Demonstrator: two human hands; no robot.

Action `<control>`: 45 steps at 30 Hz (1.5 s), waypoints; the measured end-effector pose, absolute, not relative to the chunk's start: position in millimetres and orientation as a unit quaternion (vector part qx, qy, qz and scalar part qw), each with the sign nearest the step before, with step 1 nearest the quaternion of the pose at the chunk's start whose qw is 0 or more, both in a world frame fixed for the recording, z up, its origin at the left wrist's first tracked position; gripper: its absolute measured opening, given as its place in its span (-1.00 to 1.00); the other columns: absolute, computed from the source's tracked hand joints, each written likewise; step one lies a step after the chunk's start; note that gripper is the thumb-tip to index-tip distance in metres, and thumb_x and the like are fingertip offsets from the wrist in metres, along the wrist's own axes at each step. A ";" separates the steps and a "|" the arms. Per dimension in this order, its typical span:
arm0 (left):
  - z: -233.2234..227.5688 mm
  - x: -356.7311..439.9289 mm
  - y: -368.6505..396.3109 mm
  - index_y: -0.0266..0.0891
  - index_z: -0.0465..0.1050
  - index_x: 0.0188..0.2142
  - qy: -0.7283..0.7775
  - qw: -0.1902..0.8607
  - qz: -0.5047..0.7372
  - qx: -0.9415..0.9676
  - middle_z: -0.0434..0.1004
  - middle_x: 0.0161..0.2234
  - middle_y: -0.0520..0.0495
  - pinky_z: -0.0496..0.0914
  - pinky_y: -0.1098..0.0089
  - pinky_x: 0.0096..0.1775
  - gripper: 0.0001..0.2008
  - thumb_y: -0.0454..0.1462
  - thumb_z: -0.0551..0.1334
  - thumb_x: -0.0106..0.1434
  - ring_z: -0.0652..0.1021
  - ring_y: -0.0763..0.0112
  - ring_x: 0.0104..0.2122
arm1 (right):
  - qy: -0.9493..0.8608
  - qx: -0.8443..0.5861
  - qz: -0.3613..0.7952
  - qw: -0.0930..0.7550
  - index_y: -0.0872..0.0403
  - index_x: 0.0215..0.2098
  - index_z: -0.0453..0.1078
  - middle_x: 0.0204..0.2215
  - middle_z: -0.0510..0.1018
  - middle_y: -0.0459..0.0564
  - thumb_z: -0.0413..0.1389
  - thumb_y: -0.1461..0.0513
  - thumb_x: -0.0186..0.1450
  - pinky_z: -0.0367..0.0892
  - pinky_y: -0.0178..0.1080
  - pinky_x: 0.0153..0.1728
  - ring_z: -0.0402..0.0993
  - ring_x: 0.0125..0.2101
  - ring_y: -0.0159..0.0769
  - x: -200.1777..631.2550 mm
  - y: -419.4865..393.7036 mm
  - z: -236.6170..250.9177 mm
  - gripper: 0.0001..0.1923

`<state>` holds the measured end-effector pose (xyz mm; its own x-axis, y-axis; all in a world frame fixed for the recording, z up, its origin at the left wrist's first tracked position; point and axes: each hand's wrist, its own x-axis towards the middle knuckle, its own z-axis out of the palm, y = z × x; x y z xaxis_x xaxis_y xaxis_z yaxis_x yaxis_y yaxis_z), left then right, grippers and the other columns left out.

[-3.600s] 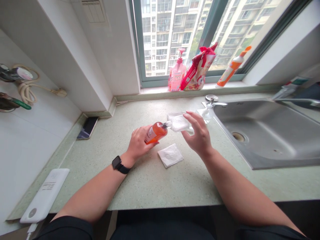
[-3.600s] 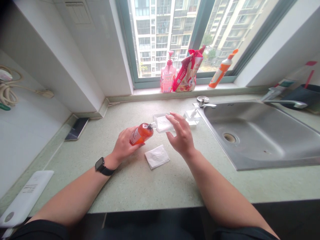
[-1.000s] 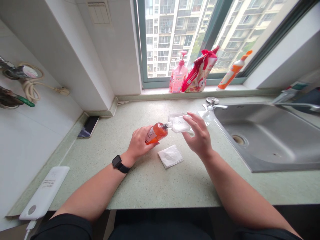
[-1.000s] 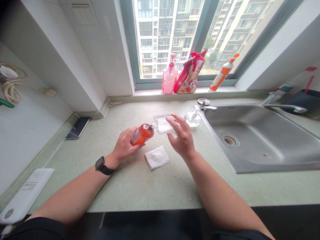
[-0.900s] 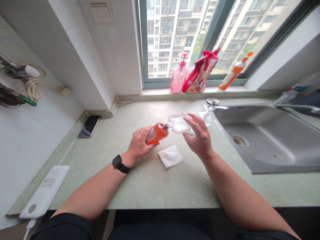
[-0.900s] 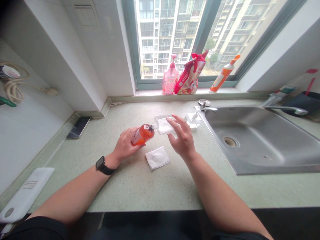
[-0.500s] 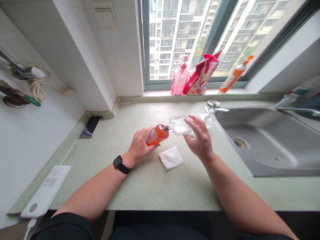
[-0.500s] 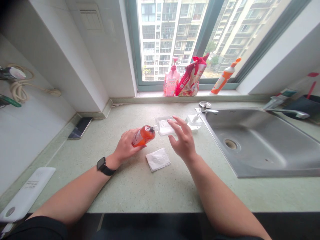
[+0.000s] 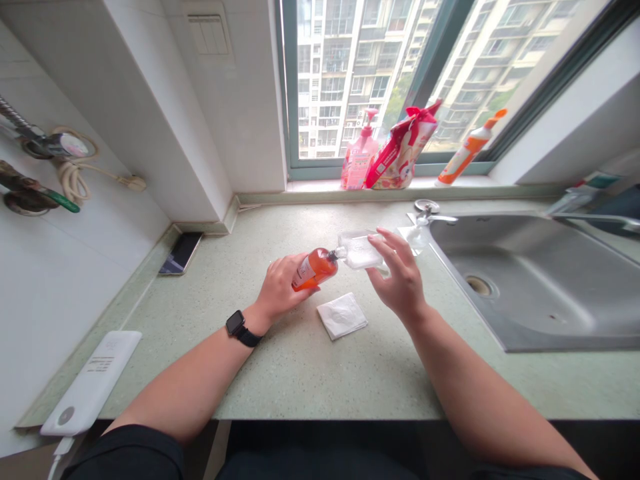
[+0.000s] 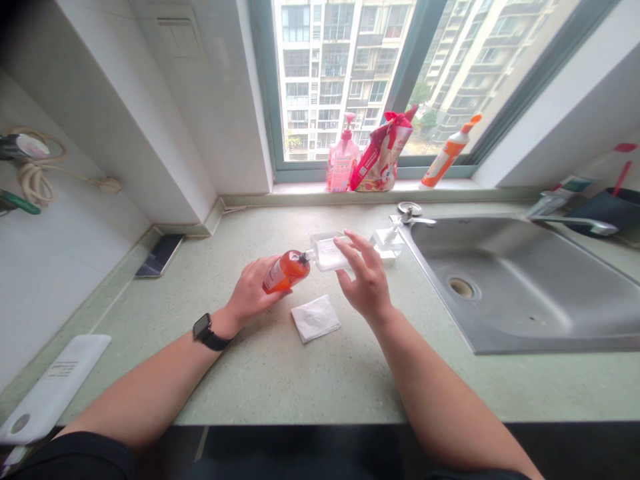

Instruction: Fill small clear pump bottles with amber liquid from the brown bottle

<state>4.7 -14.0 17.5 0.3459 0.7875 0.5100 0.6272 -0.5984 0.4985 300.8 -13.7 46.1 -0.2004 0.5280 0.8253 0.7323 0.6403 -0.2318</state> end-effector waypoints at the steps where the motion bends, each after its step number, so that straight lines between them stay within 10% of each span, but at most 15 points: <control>1: 17.3 4.7 -13.9 -0.08 0.32 0.37 0.435 0.108 0.371 0.813 0.58 0.21 -0.24 0.41 -0.04 0.19 -0.27 0.12 0.41 0.35 0.59 -0.03 0.16 | -0.768 -0.411 -0.106 0.480 -0.29 0.50 0.22 0.37 0.43 0.05 0.19 0.46 0.29 0.56 0.26 0.22 0.54 0.22 0.08 300.8 -13.6 46.2 -0.10; 45: 18.4 4.0 -13.5 -0.09 0.31 0.36 0.431 0.112 0.367 0.816 0.57 0.20 -0.23 0.41 -0.03 0.18 -0.28 0.08 0.44 0.34 0.58 -0.04 0.15 | -0.773 -0.396 -0.105 0.485 -0.31 0.52 0.18 0.39 0.41 0.05 0.17 0.49 0.30 0.58 0.24 0.21 0.53 0.23 0.09 300.3 -14.0 47.8 -0.05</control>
